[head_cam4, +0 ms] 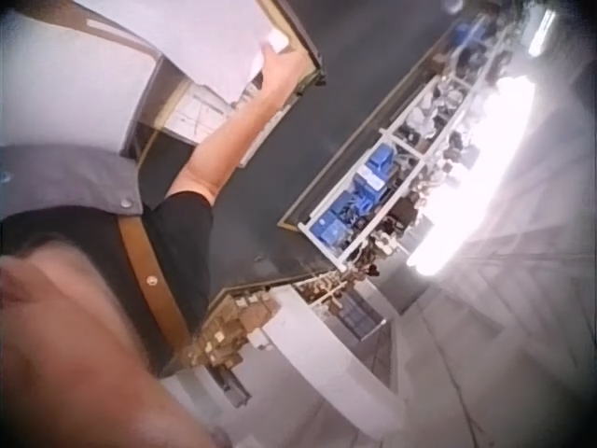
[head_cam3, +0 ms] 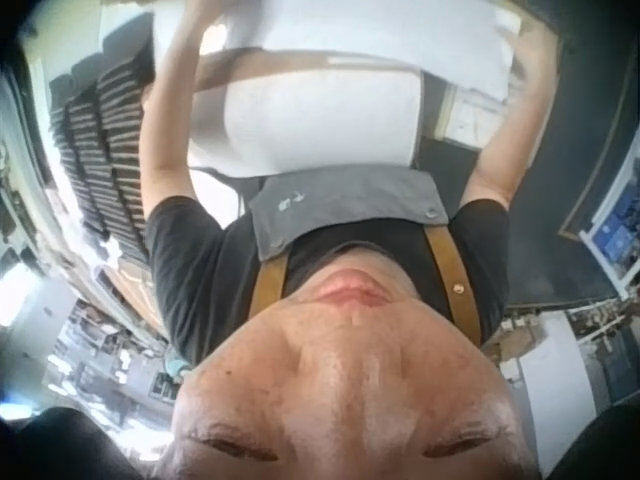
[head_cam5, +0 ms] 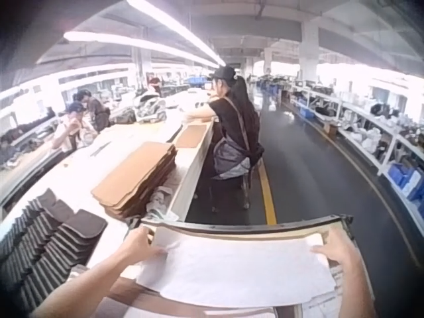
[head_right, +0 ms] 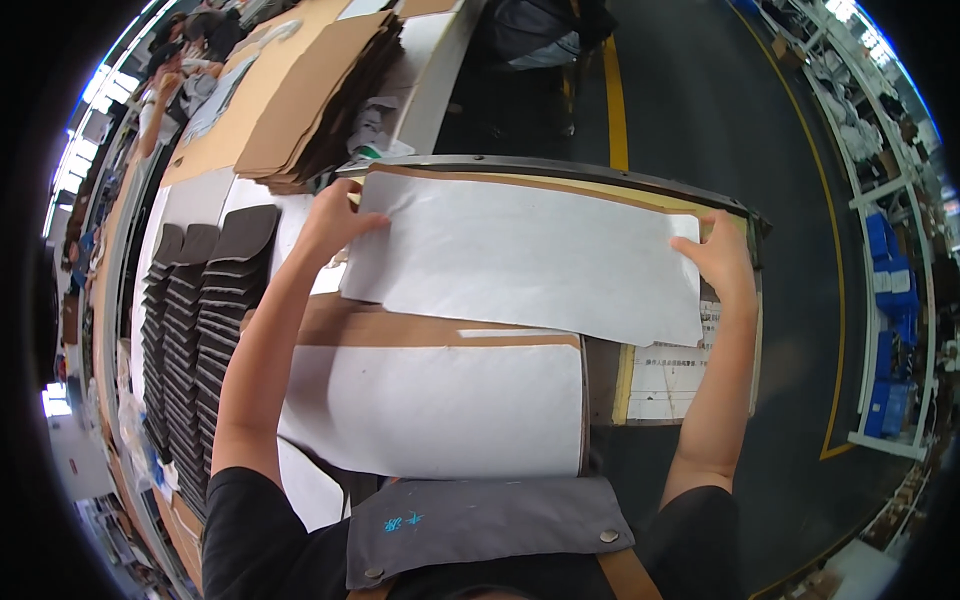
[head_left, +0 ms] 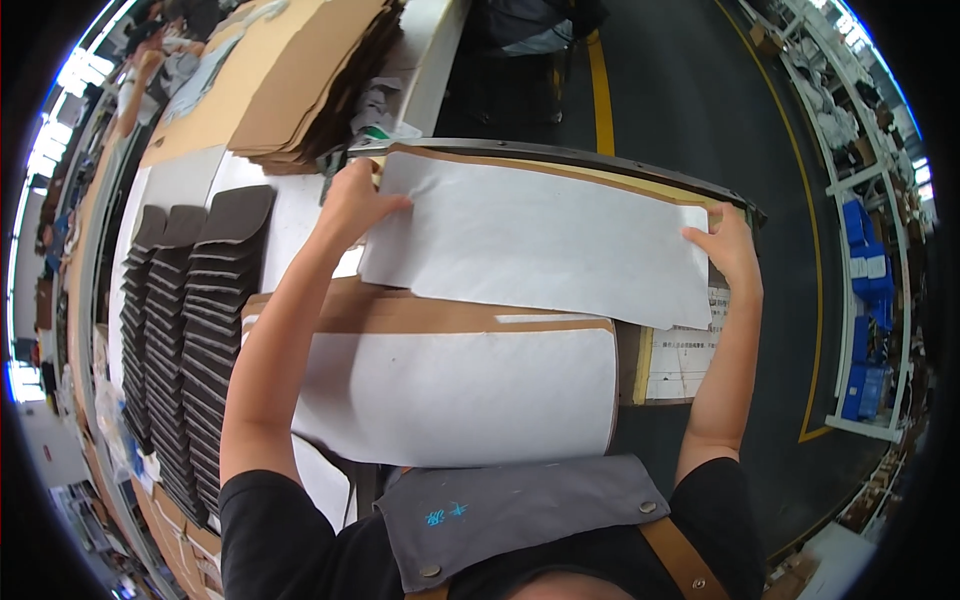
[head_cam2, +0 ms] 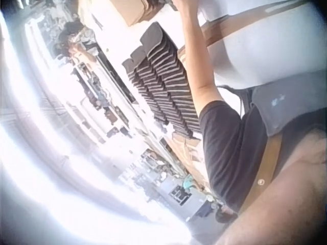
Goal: Manually aligning and stacking semi-circular leather components with adhesive strips onto a larger base sheet.
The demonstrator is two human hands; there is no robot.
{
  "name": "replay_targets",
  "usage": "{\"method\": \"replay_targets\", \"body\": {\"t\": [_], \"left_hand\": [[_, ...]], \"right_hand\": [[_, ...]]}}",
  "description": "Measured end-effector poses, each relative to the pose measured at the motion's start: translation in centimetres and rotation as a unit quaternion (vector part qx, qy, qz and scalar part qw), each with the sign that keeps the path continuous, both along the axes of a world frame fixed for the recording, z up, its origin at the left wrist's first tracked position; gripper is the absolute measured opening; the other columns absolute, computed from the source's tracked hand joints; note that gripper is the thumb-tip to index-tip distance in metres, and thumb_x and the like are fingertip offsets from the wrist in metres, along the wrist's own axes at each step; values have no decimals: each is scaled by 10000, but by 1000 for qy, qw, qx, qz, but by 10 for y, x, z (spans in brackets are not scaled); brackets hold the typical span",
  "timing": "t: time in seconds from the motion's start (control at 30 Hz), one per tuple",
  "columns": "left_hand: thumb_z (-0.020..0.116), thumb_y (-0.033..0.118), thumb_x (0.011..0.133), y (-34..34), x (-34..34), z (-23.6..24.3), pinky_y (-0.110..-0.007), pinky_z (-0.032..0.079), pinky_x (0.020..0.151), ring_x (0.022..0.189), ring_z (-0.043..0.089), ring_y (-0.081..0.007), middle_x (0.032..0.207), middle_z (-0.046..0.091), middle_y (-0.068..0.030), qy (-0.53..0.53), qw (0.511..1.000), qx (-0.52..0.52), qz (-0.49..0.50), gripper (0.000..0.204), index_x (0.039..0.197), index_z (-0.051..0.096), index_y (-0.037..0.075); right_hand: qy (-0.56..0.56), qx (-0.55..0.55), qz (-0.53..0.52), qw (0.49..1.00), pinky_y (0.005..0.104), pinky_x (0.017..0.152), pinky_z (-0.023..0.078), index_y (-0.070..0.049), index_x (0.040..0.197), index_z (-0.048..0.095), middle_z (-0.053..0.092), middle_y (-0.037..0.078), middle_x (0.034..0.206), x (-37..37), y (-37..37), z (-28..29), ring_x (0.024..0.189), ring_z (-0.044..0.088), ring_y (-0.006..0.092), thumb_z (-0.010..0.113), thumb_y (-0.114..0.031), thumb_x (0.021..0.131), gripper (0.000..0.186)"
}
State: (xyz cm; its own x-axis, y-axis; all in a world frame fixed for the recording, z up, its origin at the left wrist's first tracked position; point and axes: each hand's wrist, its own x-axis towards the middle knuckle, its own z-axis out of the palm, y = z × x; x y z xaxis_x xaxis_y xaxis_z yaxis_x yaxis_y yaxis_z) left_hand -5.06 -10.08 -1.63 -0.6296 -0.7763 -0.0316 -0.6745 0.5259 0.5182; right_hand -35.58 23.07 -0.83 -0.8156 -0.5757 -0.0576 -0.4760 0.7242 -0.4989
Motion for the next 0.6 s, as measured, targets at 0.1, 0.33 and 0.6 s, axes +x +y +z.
{"method": "replay_targets", "body": {"t": [0.1, 0.33, 0.6], "left_hand": [[778, 201, 707, -8, 5, 4, -385, 420, 558, 567, 502, -236, 590, 531, -124, 33, 997, 64, -21, 284, 734, 613, -29], [687, 265, 859, 22, 131, 129, -210, 456, 650, 728, 580, -56, 817, 649, 4, 351, 934, -21, 59, 281, 972, 685, 8], [696, 226, 818, 189, 445, 80, -224, 339, 511, 594, 424, -33, 650, 508, 70, 99, 894, 2, 437, 209, 763, 638, 33]], "right_hand": [[-125, -39, 40, 991, 321, 629, 456, 65, 928, 630, 626, 102, 733, -22, -3, -9, 669, 587, 170, 702, -194, 795, 300], [-157, -293, 133, 934, 234, 740, 476, -34, 986, 608, 637, 33, 876, -25, -58, 110, 796, 597, 85, 595, -264, 936, 236], [-158, -114, 567, 800, 255, 462, 381, -24, 708, 524, 469, -12, 589, 258, -209, 90, 521, 448, 56, 621, -264, 892, 318]]}}
